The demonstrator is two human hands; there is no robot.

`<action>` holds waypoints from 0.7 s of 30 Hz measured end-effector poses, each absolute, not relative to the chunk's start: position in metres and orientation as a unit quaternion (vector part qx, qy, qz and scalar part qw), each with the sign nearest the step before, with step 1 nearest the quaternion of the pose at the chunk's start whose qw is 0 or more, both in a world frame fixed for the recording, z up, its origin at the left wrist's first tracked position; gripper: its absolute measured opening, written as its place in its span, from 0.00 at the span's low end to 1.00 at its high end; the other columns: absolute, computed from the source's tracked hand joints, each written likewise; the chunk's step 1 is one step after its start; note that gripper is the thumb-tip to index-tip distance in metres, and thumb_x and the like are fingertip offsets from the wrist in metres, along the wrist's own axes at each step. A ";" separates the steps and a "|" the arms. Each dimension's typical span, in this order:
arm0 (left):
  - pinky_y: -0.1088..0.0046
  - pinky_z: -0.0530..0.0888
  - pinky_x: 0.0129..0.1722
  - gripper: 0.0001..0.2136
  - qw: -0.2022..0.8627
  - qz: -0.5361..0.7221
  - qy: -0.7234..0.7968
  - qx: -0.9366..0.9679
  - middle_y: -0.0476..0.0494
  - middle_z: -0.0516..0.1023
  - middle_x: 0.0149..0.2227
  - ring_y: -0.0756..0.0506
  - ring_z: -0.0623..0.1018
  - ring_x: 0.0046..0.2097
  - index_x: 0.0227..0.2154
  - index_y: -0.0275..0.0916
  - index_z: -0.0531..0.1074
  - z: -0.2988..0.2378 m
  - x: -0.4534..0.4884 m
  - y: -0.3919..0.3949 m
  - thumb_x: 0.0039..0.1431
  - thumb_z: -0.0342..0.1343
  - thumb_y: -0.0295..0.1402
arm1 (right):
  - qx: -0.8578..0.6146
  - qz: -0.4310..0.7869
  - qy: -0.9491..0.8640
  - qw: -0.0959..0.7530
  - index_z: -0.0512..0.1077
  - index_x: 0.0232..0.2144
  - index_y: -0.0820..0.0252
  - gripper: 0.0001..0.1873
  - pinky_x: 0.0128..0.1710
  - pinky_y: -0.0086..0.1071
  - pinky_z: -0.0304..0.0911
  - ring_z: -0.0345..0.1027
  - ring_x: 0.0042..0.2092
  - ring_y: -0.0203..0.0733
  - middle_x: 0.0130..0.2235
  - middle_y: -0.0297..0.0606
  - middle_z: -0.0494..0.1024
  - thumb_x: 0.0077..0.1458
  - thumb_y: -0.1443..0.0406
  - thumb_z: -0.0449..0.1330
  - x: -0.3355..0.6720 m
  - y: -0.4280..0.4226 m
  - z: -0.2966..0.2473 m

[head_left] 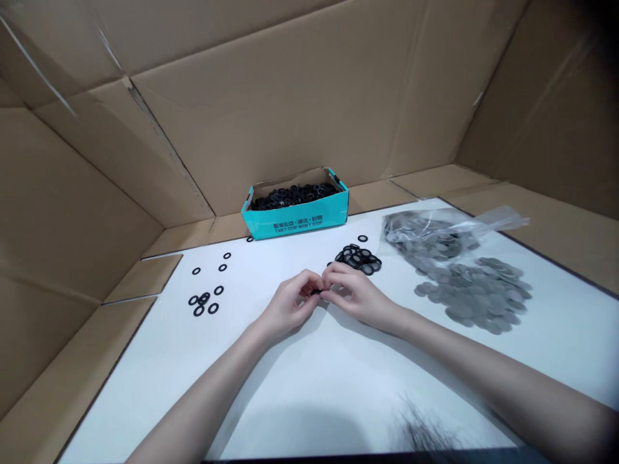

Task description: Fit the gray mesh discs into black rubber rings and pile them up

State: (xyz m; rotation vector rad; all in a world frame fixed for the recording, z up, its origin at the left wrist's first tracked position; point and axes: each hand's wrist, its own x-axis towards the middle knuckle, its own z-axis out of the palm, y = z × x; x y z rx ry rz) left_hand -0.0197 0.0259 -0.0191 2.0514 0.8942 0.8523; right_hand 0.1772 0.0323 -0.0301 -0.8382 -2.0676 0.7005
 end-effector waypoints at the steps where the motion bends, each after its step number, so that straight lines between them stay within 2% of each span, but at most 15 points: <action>1: 0.77 0.69 0.35 0.03 0.368 0.330 0.345 0.798 0.49 0.71 0.34 0.51 0.71 0.35 0.38 0.38 0.66 -0.018 -0.020 0.026 0.61 0.52 0.26 | -0.328 0.281 -0.811 0.395 0.68 0.29 0.60 0.06 0.39 0.34 0.62 0.67 0.40 0.41 0.36 0.39 0.71 0.59 0.71 0.58 0.177 0.031 -0.030; 7: 0.77 0.69 0.37 0.03 0.377 0.319 0.347 0.797 0.49 0.70 0.35 0.52 0.69 0.35 0.37 0.38 0.67 -0.012 -0.020 0.025 0.60 0.53 0.26 | -0.316 0.257 -0.810 0.422 0.68 0.29 0.59 0.06 0.40 0.34 0.63 0.66 0.41 0.41 0.38 0.39 0.70 0.58 0.72 0.57 0.176 0.029 -0.029; 15: 0.78 0.68 0.35 0.06 0.355 0.309 0.367 0.803 0.49 0.73 0.35 0.52 0.71 0.34 0.38 0.39 0.67 -0.014 -0.019 0.025 0.58 0.54 0.25 | -0.331 0.199 -0.839 0.383 0.72 0.31 0.60 0.04 0.44 0.40 0.63 0.67 0.43 0.45 0.39 0.42 0.74 0.59 0.68 0.60 0.180 0.033 -0.032; 21: 0.77 0.69 0.36 0.04 0.354 0.326 0.374 0.793 0.48 0.73 0.35 0.51 0.73 0.35 0.38 0.39 0.67 -0.017 -0.019 0.024 0.60 0.54 0.28 | -0.335 0.210 -0.838 0.376 0.72 0.30 0.60 0.05 0.43 0.40 0.63 0.67 0.43 0.45 0.38 0.42 0.74 0.60 0.67 0.60 0.179 0.033 -0.030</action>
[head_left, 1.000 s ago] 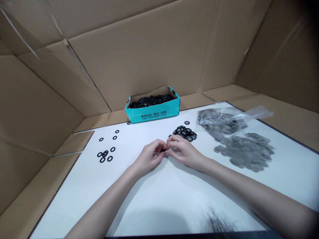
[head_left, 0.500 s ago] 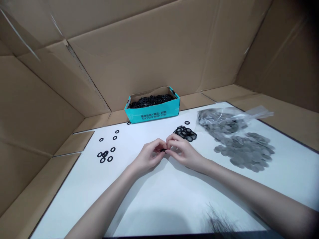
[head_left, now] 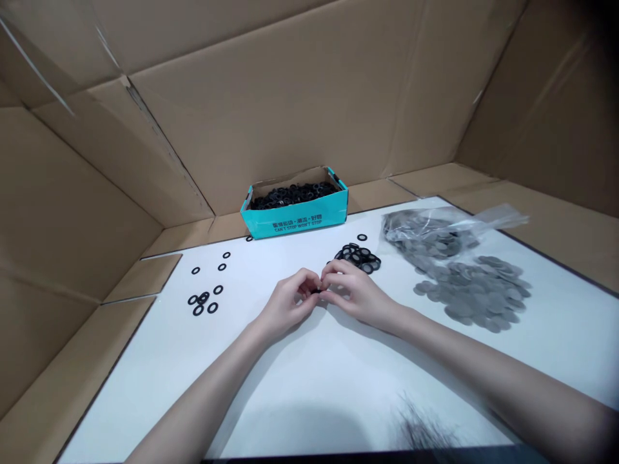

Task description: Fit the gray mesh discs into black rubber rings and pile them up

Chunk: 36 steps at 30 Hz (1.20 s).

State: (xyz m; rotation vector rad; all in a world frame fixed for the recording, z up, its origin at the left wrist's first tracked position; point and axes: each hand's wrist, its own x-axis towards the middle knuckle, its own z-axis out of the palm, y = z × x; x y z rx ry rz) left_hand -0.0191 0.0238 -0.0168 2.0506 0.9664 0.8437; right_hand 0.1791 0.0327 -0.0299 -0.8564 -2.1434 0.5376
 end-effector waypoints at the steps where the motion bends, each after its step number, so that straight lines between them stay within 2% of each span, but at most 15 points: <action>1: 0.77 0.70 0.37 0.04 0.356 0.330 0.374 0.790 0.48 0.73 0.35 0.51 0.73 0.36 0.38 0.39 0.67 -0.017 -0.019 0.023 0.60 0.54 0.28 | -0.336 0.217 -0.834 0.379 0.71 0.30 0.60 0.05 0.43 0.39 0.63 0.67 0.42 0.45 0.38 0.42 0.74 0.60 0.68 0.60 0.179 0.033 -0.030; 7: 0.78 0.69 0.35 0.05 0.352 0.328 0.356 0.801 0.49 0.70 0.34 0.52 0.71 0.34 0.37 0.39 0.64 -0.016 -0.017 0.023 0.58 0.51 0.24 | -0.334 0.260 -0.818 0.389 0.69 0.30 0.60 0.05 0.41 0.37 0.63 0.67 0.41 0.43 0.37 0.40 0.72 0.59 0.70 0.58 0.177 0.032 -0.031; 16: 0.77 0.68 0.35 0.06 0.359 0.307 0.358 0.806 0.49 0.69 0.33 0.51 0.69 0.34 0.36 0.39 0.66 -0.012 -0.017 0.023 0.57 0.50 0.23 | -0.322 0.177 -0.851 0.374 0.66 0.29 0.58 0.07 0.40 0.38 0.61 0.64 0.42 0.45 0.39 0.42 0.72 0.57 0.73 0.56 0.178 0.028 -0.027; 21: 0.77 0.68 0.34 0.07 0.348 0.323 0.362 0.802 0.50 0.70 0.33 0.51 0.70 0.34 0.37 0.39 0.66 -0.014 -0.017 0.023 0.57 0.51 0.23 | -0.333 0.185 -0.846 0.373 0.67 0.28 0.59 0.07 0.41 0.39 0.61 0.64 0.42 0.45 0.38 0.43 0.72 0.59 0.70 0.56 0.177 0.028 -0.027; 24: 0.76 0.71 0.37 0.07 0.342 0.367 0.362 0.785 0.48 0.71 0.36 0.51 0.72 0.36 0.39 0.39 0.66 -0.016 -0.017 0.022 0.58 0.54 0.24 | -0.337 0.242 -0.816 0.401 0.69 0.29 0.59 0.06 0.41 0.37 0.62 0.66 0.41 0.43 0.37 0.41 0.72 0.60 0.69 0.57 0.176 0.029 -0.027; 29: 0.74 0.74 0.41 0.14 0.281 0.427 0.321 0.797 0.44 0.73 0.43 0.51 0.75 0.38 0.46 0.40 0.68 -0.016 -0.018 0.021 0.57 0.60 0.26 | -0.358 0.375 -0.748 0.414 0.72 0.30 0.59 0.09 0.34 0.32 0.61 0.67 0.39 0.41 0.36 0.40 0.72 0.60 0.62 0.57 0.174 0.030 -0.024; 32: 0.73 0.75 0.40 0.13 0.232 0.448 0.305 0.808 0.44 0.76 0.40 0.49 0.76 0.39 0.45 0.40 0.70 -0.015 -0.017 0.019 0.58 0.62 0.29 | -0.358 0.439 -0.712 0.416 0.72 0.29 0.59 0.13 0.32 0.31 0.60 0.66 0.38 0.40 0.35 0.39 0.72 0.59 0.56 0.58 0.174 0.029 -0.020; 36: 0.74 0.75 0.38 0.16 0.190 0.489 0.288 0.801 0.46 0.77 0.38 0.50 0.76 0.37 0.45 0.40 0.69 -0.014 -0.015 0.018 0.55 0.66 0.31 | -0.366 0.550 -0.646 0.384 0.72 0.29 0.59 0.16 0.25 0.28 0.55 0.60 0.30 0.34 0.33 0.35 0.69 0.55 0.52 0.59 0.173 0.025 -0.012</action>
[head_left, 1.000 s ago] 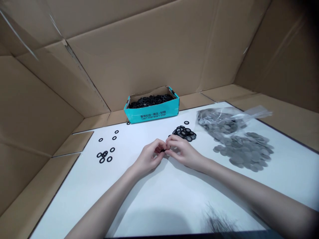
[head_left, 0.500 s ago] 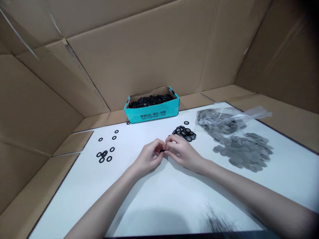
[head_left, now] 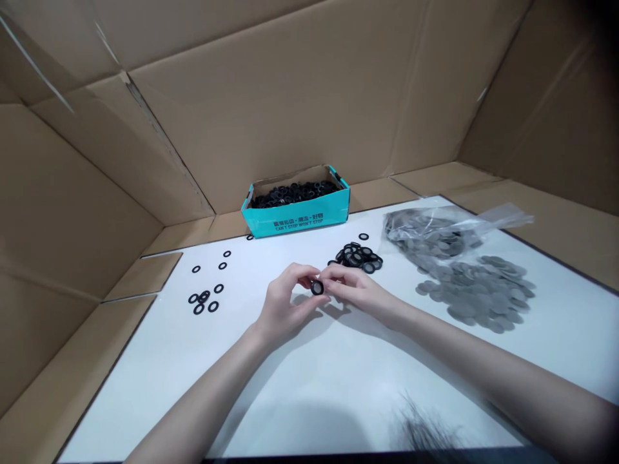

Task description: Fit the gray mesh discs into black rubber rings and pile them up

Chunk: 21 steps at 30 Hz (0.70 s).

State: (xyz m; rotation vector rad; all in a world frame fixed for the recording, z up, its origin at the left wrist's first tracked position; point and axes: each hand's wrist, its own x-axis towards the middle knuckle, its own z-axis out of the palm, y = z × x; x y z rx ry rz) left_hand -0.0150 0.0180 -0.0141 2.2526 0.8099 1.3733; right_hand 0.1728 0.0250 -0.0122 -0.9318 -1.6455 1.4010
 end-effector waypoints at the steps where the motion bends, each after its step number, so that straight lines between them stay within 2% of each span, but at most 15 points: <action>1: 0.74 0.75 0.38 0.17 0.184 0.495 0.287 0.799 0.46 0.76 0.38 0.50 0.76 0.36 0.45 0.41 0.69 -0.014 -0.015 0.018 0.55 0.66 0.32 | -0.370 0.576 -0.628 0.371 0.71 0.29 0.59 0.16 0.24 0.28 0.53 0.58 0.28 0.33 0.32 0.34 0.69 0.54 0.52 0.60 0.172 0.024 -0.011; 6: 0.74 0.75 0.37 0.17 0.164 0.496 0.290 0.802 0.47 0.75 0.38 0.50 0.76 0.36 0.45 0.41 0.68 -0.016 -0.013 0.018 0.55 0.66 0.33 | -0.370 0.631 -0.585 0.351 0.70 0.27 0.60 0.18 0.24 0.27 0.49 0.56 0.27 0.31 0.27 0.31 0.68 0.47 0.51 0.65 0.169 0.020 -0.008; 15: 0.73 0.74 0.37 0.13 0.134 0.511 0.265 0.806 0.46 0.75 0.37 0.50 0.74 0.37 0.45 0.41 0.68 -0.015 -0.007 0.014 0.59 0.62 0.31 | -0.382 0.662 -0.538 0.354 0.69 0.28 0.60 0.20 0.24 0.27 0.46 0.53 0.25 0.30 0.23 0.27 0.63 0.47 0.49 0.65 0.165 0.017 -0.012; 21: 0.72 0.75 0.36 0.13 0.116 0.513 0.262 0.809 0.46 0.75 0.37 0.50 0.74 0.36 0.45 0.41 0.67 -0.017 -0.007 0.013 0.60 0.61 0.32 | -0.392 0.645 -0.548 0.360 0.70 0.27 0.60 0.19 0.25 0.28 0.49 0.55 0.26 0.31 0.23 0.28 0.65 0.47 0.50 0.65 0.163 0.015 -0.010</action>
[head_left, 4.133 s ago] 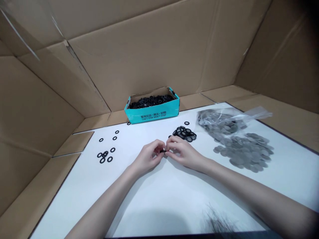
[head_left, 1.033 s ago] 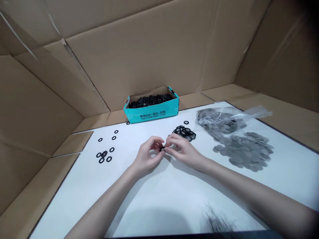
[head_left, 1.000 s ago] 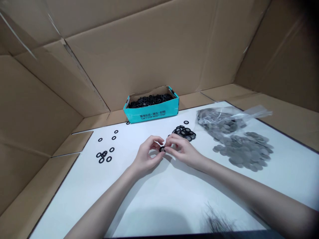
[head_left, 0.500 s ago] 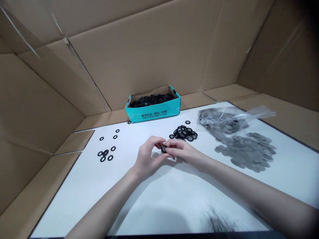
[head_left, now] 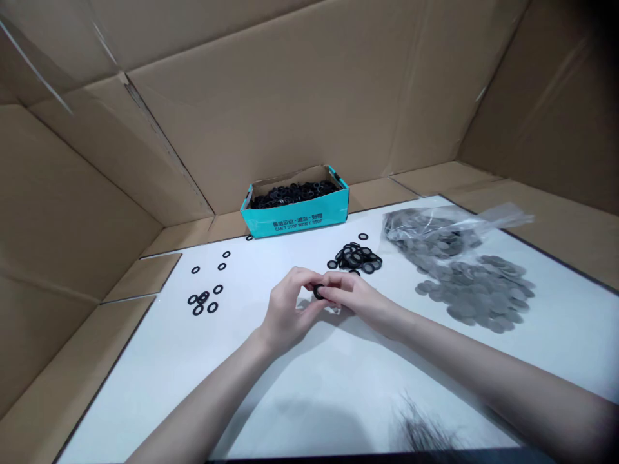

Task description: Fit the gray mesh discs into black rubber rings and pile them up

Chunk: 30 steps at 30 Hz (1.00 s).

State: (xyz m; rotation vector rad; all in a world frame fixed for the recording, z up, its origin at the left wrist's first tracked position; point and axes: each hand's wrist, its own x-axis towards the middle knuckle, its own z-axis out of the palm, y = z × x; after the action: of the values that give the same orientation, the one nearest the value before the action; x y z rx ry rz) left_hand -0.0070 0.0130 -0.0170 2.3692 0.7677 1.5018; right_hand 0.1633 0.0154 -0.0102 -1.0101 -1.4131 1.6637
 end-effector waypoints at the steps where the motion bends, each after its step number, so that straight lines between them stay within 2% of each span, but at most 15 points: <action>1: 0.72 0.75 0.37 0.13 0.116 0.511 0.263 0.810 0.46 0.75 0.37 0.49 0.74 0.36 0.45 0.41 0.67 -0.017 -0.007 0.013 0.60 0.61 0.32 | -0.389 0.648 -0.547 0.361 0.70 0.28 0.60 0.19 0.25 0.28 0.49 0.55 0.26 0.31 0.23 0.28 0.65 0.47 0.50 0.65 0.163 0.015 -0.010; 13: 0.69 0.74 0.42 0.19 0.097 0.490 0.250 0.830 0.43 0.78 0.44 0.46 0.76 0.44 0.51 0.42 0.67 -0.015 -0.012 0.016 0.58 0.63 0.27 | -0.377 0.649 -0.552 0.363 0.70 0.28 0.59 0.18 0.26 0.29 0.47 0.54 0.25 0.31 0.22 0.27 0.63 0.47 0.51 0.65 0.167 0.018 -0.009; 17: 0.69 0.73 0.43 0.18 0.100 0.478 0.252 0.836 0.43 0.78 0.43 0.46 0.76 0.44 0.51 0.43 0.67 -0.014 -0.013 0.016 0.60 0.60 0.25 | -0.379 0.641 -0.559 0.364 0.72 0.32 0.60 0.18 0.26 0.29 0.49 0.54 0.25 0.31 0.22 0.27 0.64 0.47 0.52 0.64 0.167 0.018 -0.006; 23: 0.68 0.74 0.45 0.18 0.113 0.445 0.254 0.851 0.43 0.79 0.46 0.46 0.76 0.46 0.55 0.45 0.66 -0.014 -0.016 0.016 0.64 0.55 0.24 | -0.379 0.605 -0.587 0.383 0.70 0.30 0.60 0.16 0.25 0.28 0.53 0.58 0.26 0.32 0.25 0.30 0.67 0.49 0.52 0.62 0.168 0.020 -0.005; 25: 0.67 0.74 0.48 0.20 0.119 0.434 0.265 0.853 0.41 0.77 0.50 0.45 0.75 0.49 0.57 0.45 0.65 -0.013 -0.017 0.017 0.63 0.56 0.26 | -0.395 0.546 -0.624 0.397 0.69 0.30 0.59 0.15 0.25 0.28 0.54 0.59 0.26 0.33 0.27 0.31 0.68 0.52 0.53 0.60 0.170 0.023 -0.007; 27: 0.66 0.73 0.49 0.20 0.116 0.435 0.291 0.844 0.40 0.76 0.52 0.45 0.75 0.49 0.57 0.44 0.65 -0.012 -0.019 0.019 0.63 0.56 0.27 | -0.417 0.434 -0.673 0.429 0.69 0.30 0.59 0.12 0.27 0.30 0.56 0.61 0.28 0.35 0.29 0.33 0.70 0.54 0.55 0.59 0.176 0.029 -0.009; 30: 0.67 0.73 0.47 0.15 0.095 0.461 0.354 0.808 0.40 0.76 0.49 0.46 0.75 0.46 0.54 0.42 0.66 -0.011 -0.026 0.026 0.64 0.54 0.29 | -0.464 0.240 -0.713 0.468 0.71 0.29 0.58 0.08 0.32 0.32 0.58 0.65 0.32 0.39 0.31 0.37 0.74 0.56 0.60 0.57 0.191 0.043 -0.012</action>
State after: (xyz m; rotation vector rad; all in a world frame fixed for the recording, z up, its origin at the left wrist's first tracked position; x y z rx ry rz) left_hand -0.0257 0.0265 -0.0107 2.3968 1.0485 1.3672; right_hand 0.1908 0.0428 -0.0115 -1.1379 -1.7488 0.5896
